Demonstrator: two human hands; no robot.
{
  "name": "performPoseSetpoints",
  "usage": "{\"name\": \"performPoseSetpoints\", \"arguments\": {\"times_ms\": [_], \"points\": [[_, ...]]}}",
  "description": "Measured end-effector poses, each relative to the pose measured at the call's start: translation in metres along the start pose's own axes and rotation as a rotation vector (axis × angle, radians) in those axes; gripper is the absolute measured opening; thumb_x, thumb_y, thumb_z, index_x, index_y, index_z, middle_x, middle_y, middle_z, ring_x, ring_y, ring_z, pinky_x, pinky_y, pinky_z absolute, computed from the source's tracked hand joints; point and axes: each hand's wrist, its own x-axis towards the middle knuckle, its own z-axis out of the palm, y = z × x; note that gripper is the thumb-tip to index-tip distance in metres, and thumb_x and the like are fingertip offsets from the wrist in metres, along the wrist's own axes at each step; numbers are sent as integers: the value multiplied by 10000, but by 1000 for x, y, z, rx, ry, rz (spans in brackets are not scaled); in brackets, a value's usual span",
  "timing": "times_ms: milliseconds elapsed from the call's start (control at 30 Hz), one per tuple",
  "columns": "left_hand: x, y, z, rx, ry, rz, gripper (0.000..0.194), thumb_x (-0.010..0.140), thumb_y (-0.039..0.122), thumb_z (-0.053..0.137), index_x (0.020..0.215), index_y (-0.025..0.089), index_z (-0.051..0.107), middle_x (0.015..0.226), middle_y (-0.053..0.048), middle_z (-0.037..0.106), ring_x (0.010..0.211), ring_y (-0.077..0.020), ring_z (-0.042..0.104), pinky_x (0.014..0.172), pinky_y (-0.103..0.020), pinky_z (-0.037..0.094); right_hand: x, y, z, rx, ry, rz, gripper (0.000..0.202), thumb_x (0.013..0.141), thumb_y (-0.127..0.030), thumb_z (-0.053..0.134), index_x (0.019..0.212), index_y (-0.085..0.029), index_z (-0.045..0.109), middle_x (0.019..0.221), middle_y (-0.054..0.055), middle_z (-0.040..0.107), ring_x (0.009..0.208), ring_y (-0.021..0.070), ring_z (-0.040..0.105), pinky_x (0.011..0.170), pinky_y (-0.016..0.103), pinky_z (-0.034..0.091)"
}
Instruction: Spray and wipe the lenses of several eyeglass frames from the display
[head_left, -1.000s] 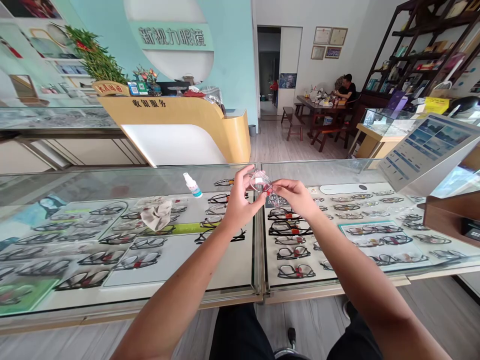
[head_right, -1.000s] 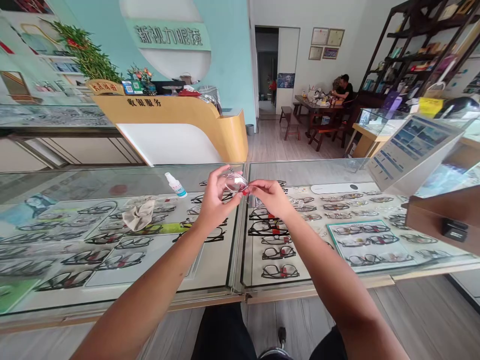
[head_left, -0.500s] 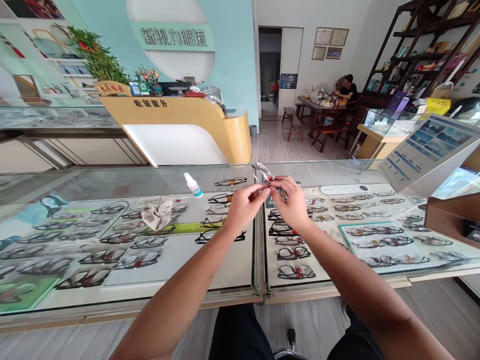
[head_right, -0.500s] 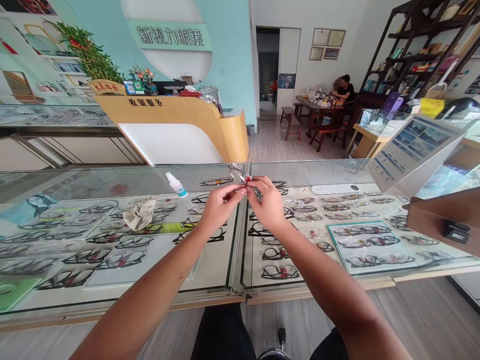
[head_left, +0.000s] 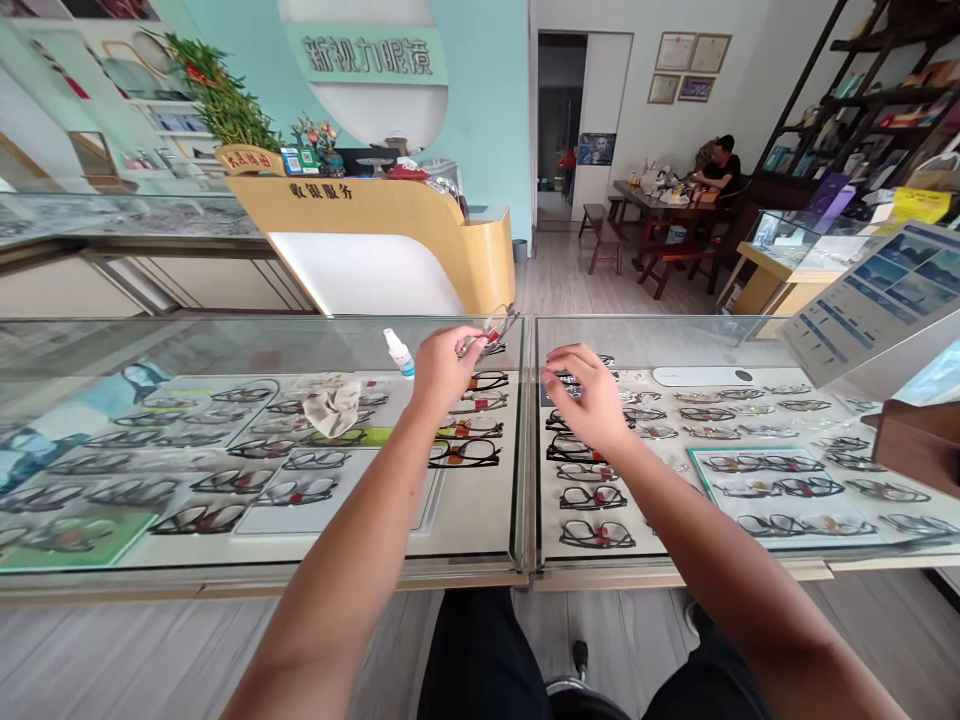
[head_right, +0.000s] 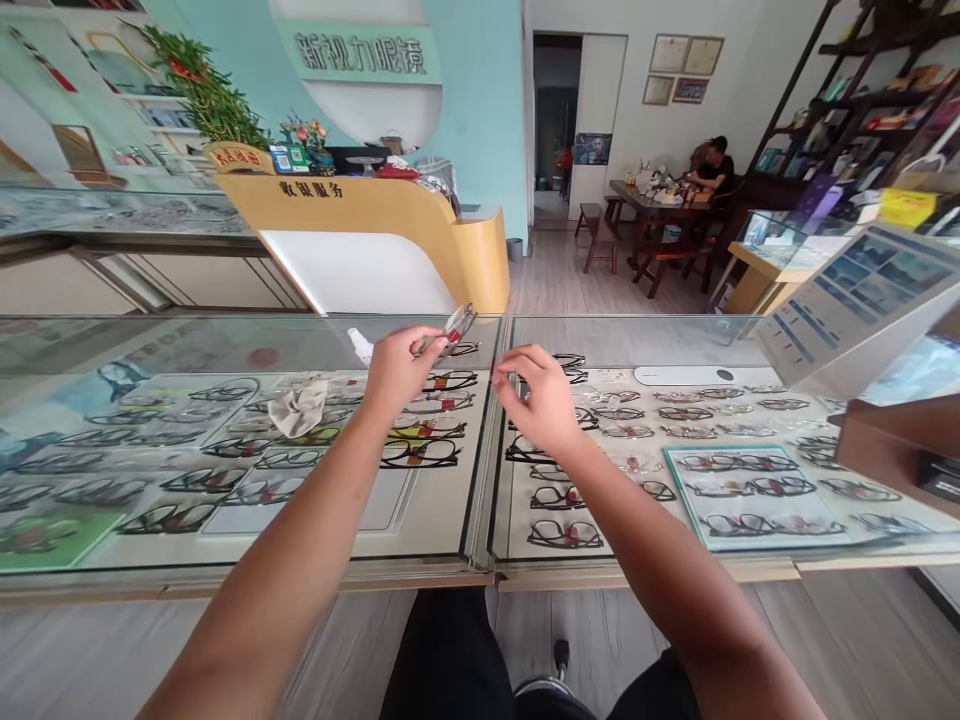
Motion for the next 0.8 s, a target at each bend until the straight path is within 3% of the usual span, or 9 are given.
{"name": "performPoseSetpoints", "arguments": {"times_ms": [133, 300, 467, 800], "points": [[13, -27, -5, 328, -71, 4, 339, 1044, 289, 591, 1222, 218, 871, 1128, -126, 805, 1140, -335, 707, 972, -415, 532, 2, 5, -3, 23, 31, 59, 168, 1053, -226, 638, 913, -269, 720, 1003, 77, 774, 995, 281, 748, 919, 469, 609], [14, -42, 0, 470, -236, -119, 353, 1058, 293, 596, 1250, 251, 890, 1285, -123, 843, 1236, -356, 737, 1025, -437, 567, 0, 9, -1, 18, 20, 73, 179, 1048, -239, 629, 889, -258, 709, 969, 73, 752, 923, 269, 717, 867, 452, 583], [14, -48, 9, 509, -301, -145, 382, 1048, 314, 595, 1274, 283, 902, 1303, -118, 864, 1234, -377, 757, 1012, -465, 590, 0, 7, 0, 6, 2, 79, 185, 1054, -248, 629, 884, -261, 698, 958, 67, 745, 909, 261, 714, 856, 444, 576], [16, -54, 23, 464, -315, -119, 389, 1013, 274, 608, 1239, 279, 924, 1299, -130, 869, 1254, -404, 745, 1047, -504, 573, -3, 4, 5, -36, -51, 101, 168, 1038, -250, 636, 885, -269, 703, 986, 71, 757, 928, 262, 717, 878, 458, 569]]}}
